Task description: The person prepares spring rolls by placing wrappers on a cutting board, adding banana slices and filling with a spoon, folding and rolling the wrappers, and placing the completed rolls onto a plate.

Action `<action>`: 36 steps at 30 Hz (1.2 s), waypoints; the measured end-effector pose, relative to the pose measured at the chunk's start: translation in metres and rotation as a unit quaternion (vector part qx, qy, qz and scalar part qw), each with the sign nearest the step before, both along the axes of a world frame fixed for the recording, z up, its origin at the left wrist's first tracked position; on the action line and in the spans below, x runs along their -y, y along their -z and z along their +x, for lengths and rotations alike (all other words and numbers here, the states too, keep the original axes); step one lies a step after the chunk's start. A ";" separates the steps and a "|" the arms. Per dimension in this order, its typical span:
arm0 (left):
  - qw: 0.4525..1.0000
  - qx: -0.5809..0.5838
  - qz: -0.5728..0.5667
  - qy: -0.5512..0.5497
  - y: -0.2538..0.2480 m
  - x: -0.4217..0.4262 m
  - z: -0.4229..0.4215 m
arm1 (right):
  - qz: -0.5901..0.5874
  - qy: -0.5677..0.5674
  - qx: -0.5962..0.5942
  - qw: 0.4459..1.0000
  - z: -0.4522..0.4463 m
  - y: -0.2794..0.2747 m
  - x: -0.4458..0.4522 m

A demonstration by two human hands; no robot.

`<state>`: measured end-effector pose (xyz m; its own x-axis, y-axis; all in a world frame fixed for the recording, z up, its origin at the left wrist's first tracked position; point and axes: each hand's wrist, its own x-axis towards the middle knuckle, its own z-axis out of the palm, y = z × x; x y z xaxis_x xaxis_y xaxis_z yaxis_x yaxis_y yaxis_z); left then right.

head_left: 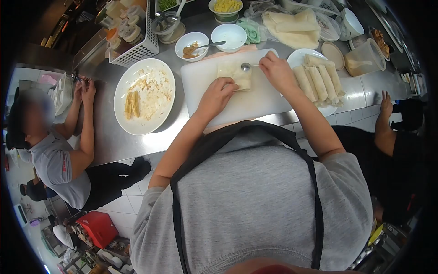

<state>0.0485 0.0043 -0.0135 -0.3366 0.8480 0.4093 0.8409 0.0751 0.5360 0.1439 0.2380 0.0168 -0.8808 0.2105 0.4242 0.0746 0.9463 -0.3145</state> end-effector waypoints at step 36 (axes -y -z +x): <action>1.000 0.005 0.001 0.003 0.000 -0.001 0.001 | -0.129 -0.143 0.114 0.975 -0.032 0.022 -0.002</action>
